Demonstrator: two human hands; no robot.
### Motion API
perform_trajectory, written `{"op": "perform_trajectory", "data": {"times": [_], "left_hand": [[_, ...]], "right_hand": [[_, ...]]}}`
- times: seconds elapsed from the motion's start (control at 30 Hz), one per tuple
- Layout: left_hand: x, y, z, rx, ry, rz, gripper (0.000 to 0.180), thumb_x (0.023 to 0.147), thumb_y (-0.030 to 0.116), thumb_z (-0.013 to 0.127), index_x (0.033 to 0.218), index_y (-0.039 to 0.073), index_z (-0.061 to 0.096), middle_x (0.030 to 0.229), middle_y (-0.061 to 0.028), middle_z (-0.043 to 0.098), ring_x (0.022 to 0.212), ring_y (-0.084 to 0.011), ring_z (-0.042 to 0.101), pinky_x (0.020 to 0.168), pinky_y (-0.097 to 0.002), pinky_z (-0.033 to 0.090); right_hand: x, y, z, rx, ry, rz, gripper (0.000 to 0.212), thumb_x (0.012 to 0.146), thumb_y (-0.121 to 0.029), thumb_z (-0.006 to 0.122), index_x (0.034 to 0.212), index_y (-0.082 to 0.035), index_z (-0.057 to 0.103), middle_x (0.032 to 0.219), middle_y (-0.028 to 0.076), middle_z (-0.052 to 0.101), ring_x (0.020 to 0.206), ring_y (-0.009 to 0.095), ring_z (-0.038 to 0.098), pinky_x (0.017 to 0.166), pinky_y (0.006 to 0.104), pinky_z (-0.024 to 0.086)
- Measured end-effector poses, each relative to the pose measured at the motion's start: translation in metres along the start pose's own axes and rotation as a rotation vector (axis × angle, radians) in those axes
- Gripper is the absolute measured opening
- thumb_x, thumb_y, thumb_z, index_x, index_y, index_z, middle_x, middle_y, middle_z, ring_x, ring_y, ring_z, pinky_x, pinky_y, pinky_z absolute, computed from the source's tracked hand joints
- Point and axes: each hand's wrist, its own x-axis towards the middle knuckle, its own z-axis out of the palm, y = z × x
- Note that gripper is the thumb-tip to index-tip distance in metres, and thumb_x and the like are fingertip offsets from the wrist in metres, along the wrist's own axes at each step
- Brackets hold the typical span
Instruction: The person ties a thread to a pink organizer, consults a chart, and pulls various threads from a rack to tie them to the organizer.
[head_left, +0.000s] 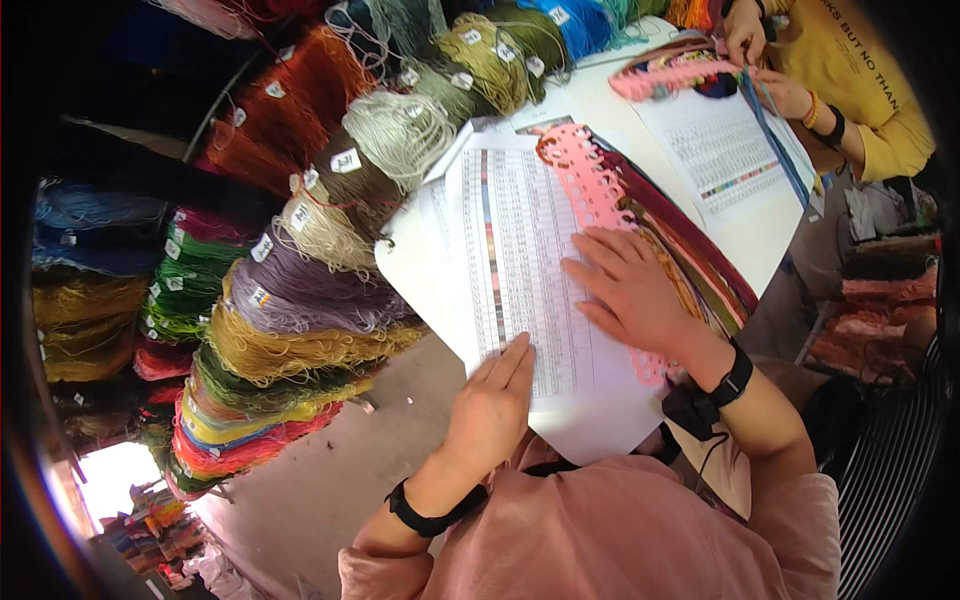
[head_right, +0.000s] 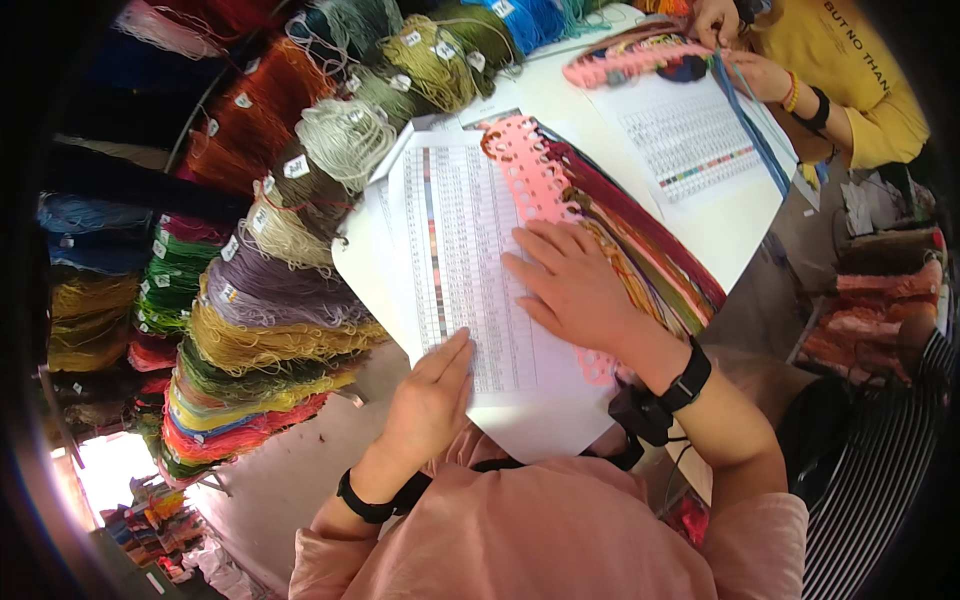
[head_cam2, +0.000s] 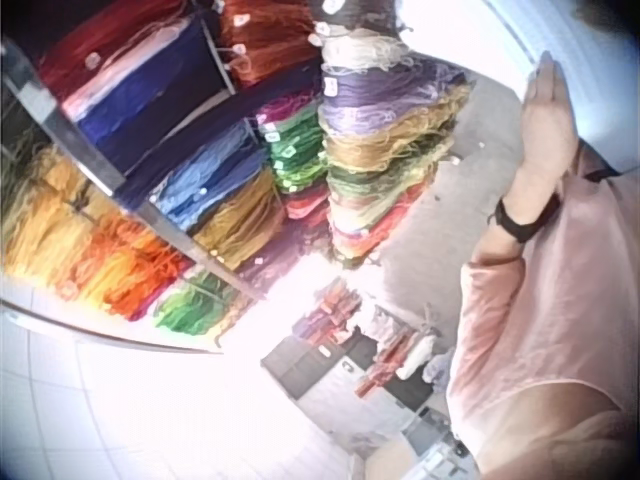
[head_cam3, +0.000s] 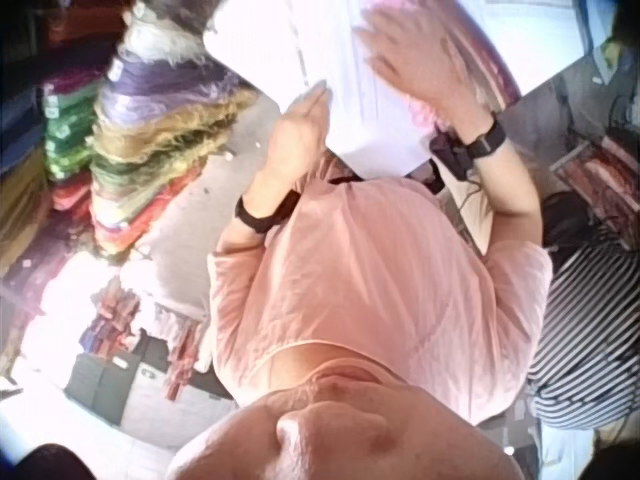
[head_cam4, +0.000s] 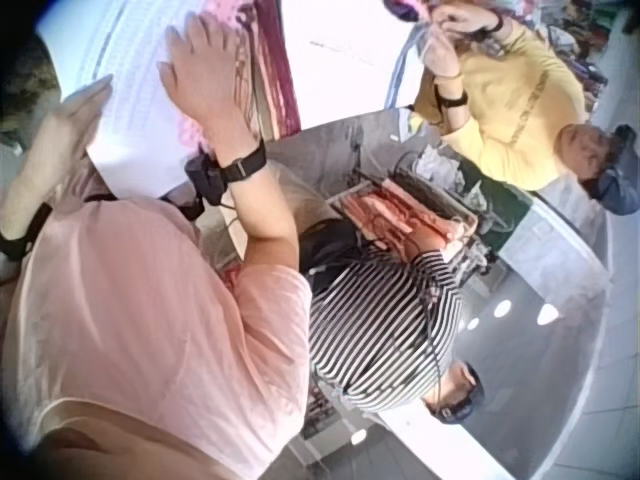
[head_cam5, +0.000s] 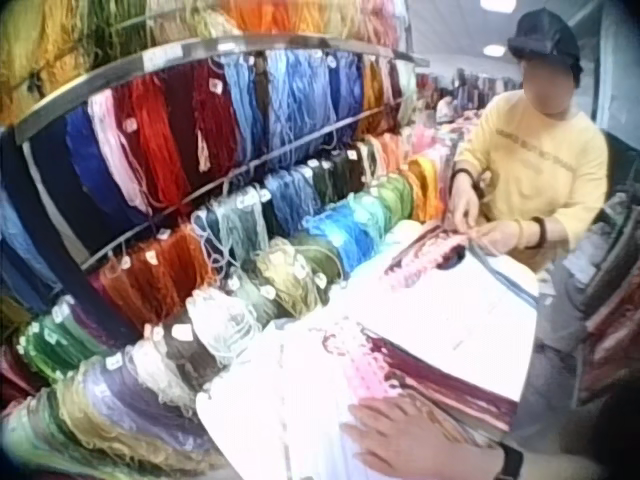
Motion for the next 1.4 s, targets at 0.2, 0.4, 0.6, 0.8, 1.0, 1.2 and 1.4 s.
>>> {"op": "perform_trajectory", "data": {"times": [0.2,0.4,0.6,0.8,1.0,1.2,1.4], "left_hand": [[0.007,0.004,-0.007,0.07,-0.048,0.002,0.03,0.069,0.004,0.049,0.097,-0.005,0.051,0.102,-0.017,0.052,0.083,-0.0297,0.054,0.07,-0.033,0.046],[0.024,0.01,-0.025,0.16,-0.181,-0.004,0.017,0.068,0.007,0.048,0.082,0.0,0.055,0.086,-0.0125,0.057,0.071,-0.0278,0.057,0.06,-0.0327,0.047],[0.074,0.002,-0.059,0.175,-0.613,0.194,0.016,0.076,0.016,0.046,0.07,0.002,0.052,0.072,-0.0102,0.054,0.066,-0.0274,0.055,0.059,-0.0366,0.046],[0.186,0.016,-0.13,-0.186,-0.506,0.369,0.01,0.075,0.011,0.049,0.076,0.002,0.054,0.072,-0.0146,0.053,0.067,-0.0314,0.053,0.059,-0.0367,0.043],[0.283,-0.024,-0.151,0.267,-0.116,0.546,0.008,0.068,0.01,0.049,0.066,0.003,0.052,0.07,-0.0131,0.054,0.068,-0.0307,0.053,0.059,-0.0383,0.044],[0.316,-0.082,-0.137,0.721,-0.047,0.119,0.023,0.063,0.013,0.056,0.083,0.003,0.055,0.091,-0.01,0.053,0.087,-0.025,0.052,0.071,-0.0352,0.043],[0.314,-0.127,-0.125,0.571,-0.104,-0.015,0.024,0.066,0.011,0.053,0.086,-0.001,0.055,0.095,-0.0152,0.052,0.092,-0.0303,0.05,0.075,-0.0369,0.043]], "right_hand": [[-0.002,0.007,0.003,0.015,-0.01,0.031,0.04,0.068,-0.022,0.056,0.104,-0.007,0.048,0.113,0.013,0.042,0.108,0.027,0.035,0.088,0.0423,0.026],[-0.003,-0.002,0.0,0.084,0.007,0.044,0.037,0.069,-0.022,0.056,0.102,-0.008,0.048,0.112,0.012,0.042,0.108,0.025,0.034,0.089,0.04,0.026],[-0.006,0.002,-0.001,0.128,0.031,0.031,0.035,0.068,-0.02,0.056,0.1,-0.008,0.049,0.11,0.011,0.043,0.107,0.025,0.035,0.089,0.0388,0.026],[-0.006,0.014,-0.004,0.213,0.022,0.064,0.029,0.068,-0.02,0.057,0.095,-0.011,0.053,0.11,0.007,0.045,0.107,0.022,0.037,0.087,0.0381,0.026],[0.002,0.011,-0.004,0.203,0.044,0.076,0.026,0.068,-0.019,0.055,0.093,-0.012,0.054,0.108,0.005,0.047,0.103,0.02,0.041,0.083,0.0374,0.028],[0.007,0.006,-0.005,0.175,0.024,0.101,0.024,0.067,-0.016,0.056,0.09,-0.013,0.055,0.104,0.003,0.049,0.101,0.019,0.043,0.081,0.0358,0.03],[0.009,0.003,-0.009,0.169,-0.002,0.149,0.024,0.067,-0.014,0.059,0.091,-0.013,0.055,0.103,0.002,0.05,0.099,0.019,0.044,0.08,0.0346,0.03]]}}
